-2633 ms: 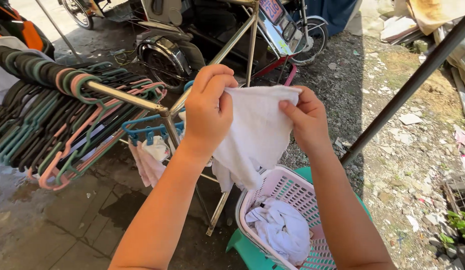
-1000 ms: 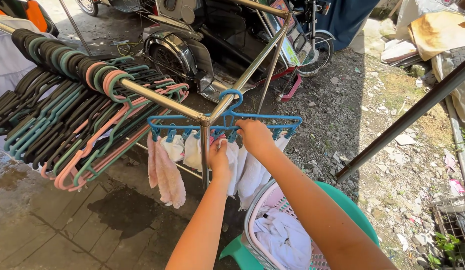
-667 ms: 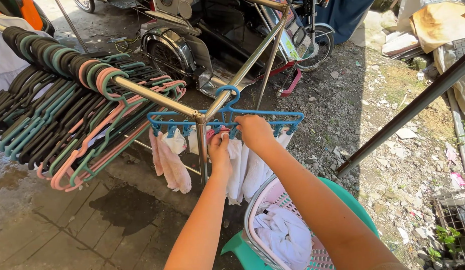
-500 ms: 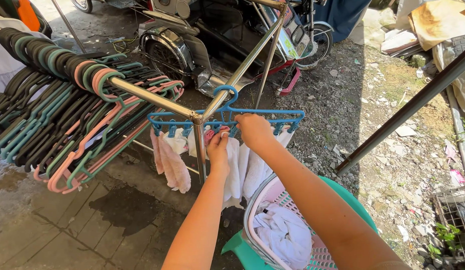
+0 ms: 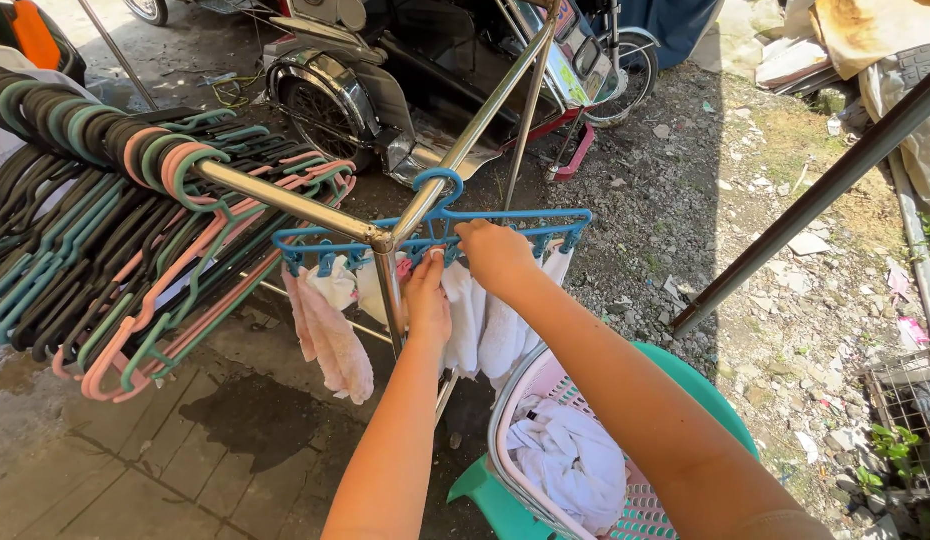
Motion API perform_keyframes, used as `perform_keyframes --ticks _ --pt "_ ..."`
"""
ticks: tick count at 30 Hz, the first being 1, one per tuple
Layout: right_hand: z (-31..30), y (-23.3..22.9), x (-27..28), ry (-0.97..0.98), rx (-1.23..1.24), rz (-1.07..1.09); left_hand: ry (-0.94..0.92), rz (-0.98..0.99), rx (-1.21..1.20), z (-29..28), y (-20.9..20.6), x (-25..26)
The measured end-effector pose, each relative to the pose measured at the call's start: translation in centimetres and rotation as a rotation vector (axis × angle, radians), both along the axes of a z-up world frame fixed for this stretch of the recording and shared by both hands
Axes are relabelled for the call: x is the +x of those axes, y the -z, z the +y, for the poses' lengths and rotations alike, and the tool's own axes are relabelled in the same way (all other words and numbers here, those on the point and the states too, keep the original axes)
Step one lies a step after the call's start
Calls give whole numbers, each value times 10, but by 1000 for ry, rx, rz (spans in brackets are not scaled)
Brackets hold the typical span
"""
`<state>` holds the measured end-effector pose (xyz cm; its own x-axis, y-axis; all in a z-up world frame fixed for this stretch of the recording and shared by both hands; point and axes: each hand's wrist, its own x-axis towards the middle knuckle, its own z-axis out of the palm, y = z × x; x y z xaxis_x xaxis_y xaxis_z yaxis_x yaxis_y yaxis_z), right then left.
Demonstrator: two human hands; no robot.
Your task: Hanging wet laundry on a drying rack using hangers and clips.
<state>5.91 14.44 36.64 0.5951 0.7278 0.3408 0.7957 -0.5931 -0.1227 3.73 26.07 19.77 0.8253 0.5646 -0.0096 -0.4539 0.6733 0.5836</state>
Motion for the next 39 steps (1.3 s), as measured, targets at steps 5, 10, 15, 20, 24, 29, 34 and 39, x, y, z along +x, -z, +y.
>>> perform_keyframes --ticks 5,10,15,20,24,29,34,39 --pt "-9 1 -20 -109 238 72 -149 93 218 9 23 -6" --pt "-32 10 -34 -198 293 157 -266 172 364 -20 47 -36" --pt "-72 50 -43 -241 306 -66 -812 467 1112 -70 0 -83" --pt "-156 64 -44 -215 185 -157 -597 110 1505 -134 -69 -110" --pt "-238 100 -39 5 253 -39 -184 -183 1643 -192 -44 -87" --pt "-337 218 -58 306 312 257 469 113 1795 -246 126 -48" --pt "-376 337 -103 487 233 622 1039 267 2453 -262 309 -24" --pt "-399 386 -141 519 248 779 922 285 2479 -280 388 -27"
